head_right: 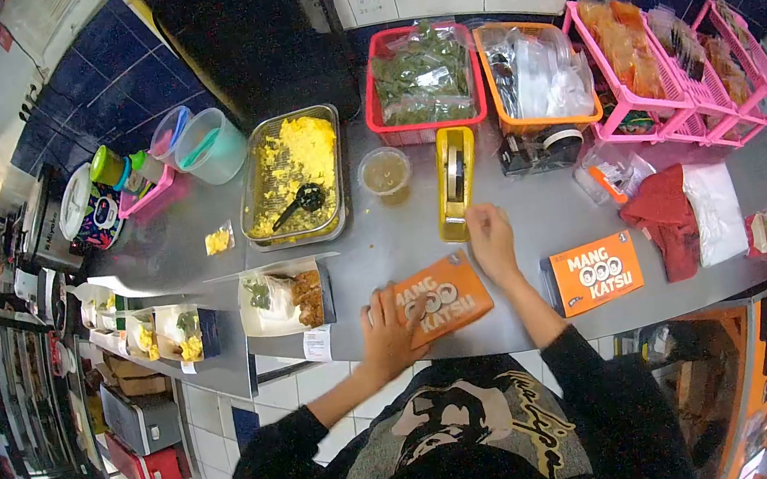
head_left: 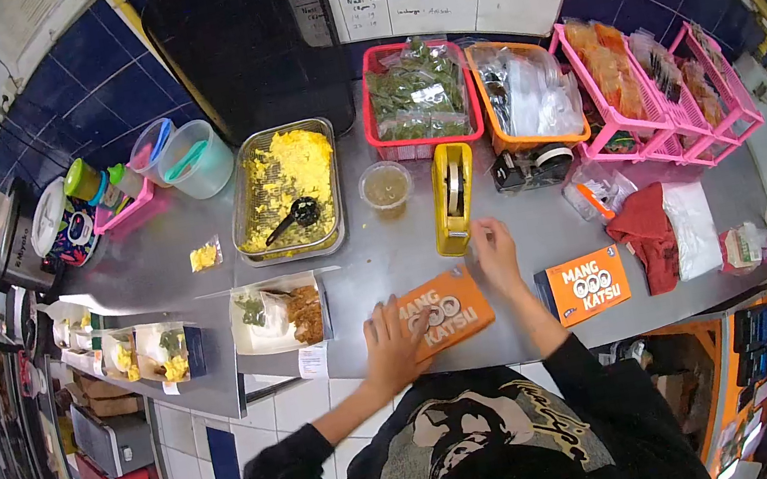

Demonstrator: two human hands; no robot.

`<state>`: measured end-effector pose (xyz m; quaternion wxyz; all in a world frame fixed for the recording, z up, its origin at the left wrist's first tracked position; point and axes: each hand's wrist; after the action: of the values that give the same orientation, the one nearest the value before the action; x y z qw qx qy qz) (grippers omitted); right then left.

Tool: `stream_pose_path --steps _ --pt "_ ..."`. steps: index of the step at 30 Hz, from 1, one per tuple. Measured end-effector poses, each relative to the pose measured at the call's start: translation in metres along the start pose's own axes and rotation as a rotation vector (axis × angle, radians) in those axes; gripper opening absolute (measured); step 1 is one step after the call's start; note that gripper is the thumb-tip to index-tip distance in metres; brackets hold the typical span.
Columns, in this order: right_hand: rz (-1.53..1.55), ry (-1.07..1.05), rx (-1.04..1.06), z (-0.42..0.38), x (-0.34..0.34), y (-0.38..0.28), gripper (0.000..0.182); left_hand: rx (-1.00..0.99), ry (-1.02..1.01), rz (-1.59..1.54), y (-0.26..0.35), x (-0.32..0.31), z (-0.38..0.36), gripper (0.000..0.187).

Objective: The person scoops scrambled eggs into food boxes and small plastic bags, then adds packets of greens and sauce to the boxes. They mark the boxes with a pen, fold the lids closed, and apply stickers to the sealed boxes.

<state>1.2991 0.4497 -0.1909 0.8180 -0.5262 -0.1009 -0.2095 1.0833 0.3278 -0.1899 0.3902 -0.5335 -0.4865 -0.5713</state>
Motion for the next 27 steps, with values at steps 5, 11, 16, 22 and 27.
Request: stream_pose_path --steps 5,11,16,22,27 --pt "0.771 0.066 -0.785 0.028 -0.018 -0.001 0.021 0.247 0.08 0.027 0.036 -0.002 -0.01 0.089" --pt "-0.069 0.176 -0.033 -0.043 -0.042 0.053 0.012 0.367 0.213 -0.044 0.041 -0.027 -0.01 0.082" --pt "-0.153 0.147 -0.097 -0.054 -0.032 0.101 0.013 0.352 0.267 -0.039 0.038 -0.029 -0.011 0.077" --pt "0.327 -0.229 -0.552 -0.091 0.043 -0.025 0.021 0.326 0.245 -0.083 0.039 -0.024 -0.006 0.073" --pt "0.309 -0.296 -0.308 -0.119 0.002 -0.038 0.05 0.07 0.235 -0.094 0.029 -0.036 -0.006 0.059"
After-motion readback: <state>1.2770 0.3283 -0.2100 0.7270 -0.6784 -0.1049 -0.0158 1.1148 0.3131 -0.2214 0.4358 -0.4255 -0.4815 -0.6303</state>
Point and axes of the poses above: each hand's wrist, its own z-axis towards the middle knuckle, its own x-axis out of the back of the hand, y = z × x, and after that the axes turned 13 degrees about x, right-handed
